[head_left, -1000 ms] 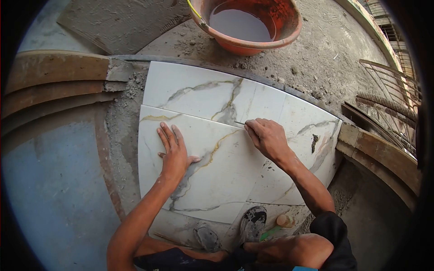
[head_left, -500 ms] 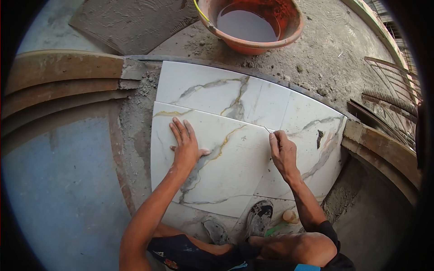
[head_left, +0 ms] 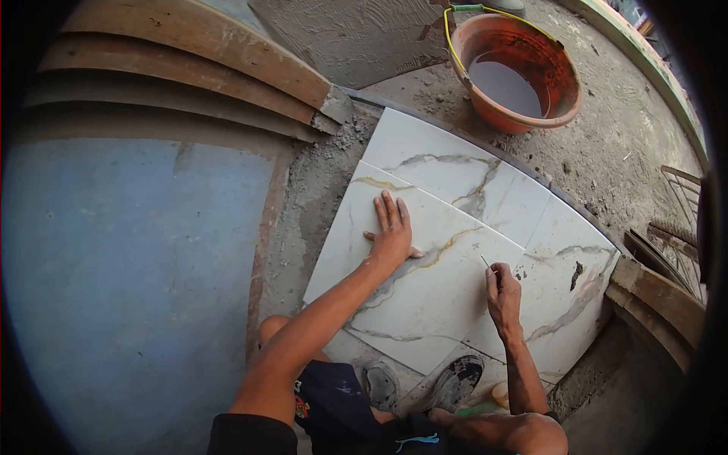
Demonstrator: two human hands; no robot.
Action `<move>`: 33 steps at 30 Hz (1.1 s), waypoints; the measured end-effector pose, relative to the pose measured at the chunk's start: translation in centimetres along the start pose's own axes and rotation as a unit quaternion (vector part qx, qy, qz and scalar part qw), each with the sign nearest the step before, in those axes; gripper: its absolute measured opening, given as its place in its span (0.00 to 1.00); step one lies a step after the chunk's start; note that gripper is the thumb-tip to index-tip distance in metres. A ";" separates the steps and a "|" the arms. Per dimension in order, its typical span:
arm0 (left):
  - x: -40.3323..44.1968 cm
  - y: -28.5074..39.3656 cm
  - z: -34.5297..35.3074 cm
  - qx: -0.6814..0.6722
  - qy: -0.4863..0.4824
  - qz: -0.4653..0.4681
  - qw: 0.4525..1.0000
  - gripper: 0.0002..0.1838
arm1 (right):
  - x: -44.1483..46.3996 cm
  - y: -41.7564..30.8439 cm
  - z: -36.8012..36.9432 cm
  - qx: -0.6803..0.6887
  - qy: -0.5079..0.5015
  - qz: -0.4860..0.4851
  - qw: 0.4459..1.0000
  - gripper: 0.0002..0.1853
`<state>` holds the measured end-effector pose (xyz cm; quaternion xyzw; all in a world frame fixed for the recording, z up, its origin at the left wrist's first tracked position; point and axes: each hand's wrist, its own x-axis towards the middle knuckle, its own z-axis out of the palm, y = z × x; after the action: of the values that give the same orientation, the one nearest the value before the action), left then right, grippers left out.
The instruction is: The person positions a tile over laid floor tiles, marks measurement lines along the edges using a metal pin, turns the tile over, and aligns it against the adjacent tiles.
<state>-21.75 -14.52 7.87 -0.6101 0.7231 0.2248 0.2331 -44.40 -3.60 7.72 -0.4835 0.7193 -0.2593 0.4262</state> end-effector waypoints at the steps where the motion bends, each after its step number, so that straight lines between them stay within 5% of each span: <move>1: -0.1 -0.1 0.2 -0.003 0.000 -0.002 1.000 0.65 | -0.2 0.0 0.1 -0.003 -0.002 -0.001 1.000 0.08; 18: -0.2 -0.1 -0.3 -0.043 -0.009 0.002 0.999 0.66 | 0.0 -0.7 0.2 -0.086 -0.061 -0.015 0.994 0.08; 33: -0.2 0.0 0.0 -0.076 0.004 0.004 0.997 0.65 | 3.7 -0.6 -1.3 -0.116 0.043 -0.095 0.988 0.07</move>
<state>-21.68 -14.37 7.99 -0.6239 0.7073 0.2776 0.1828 -45.87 -7.27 7.50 -0.5847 0.7127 -0.2335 0.3093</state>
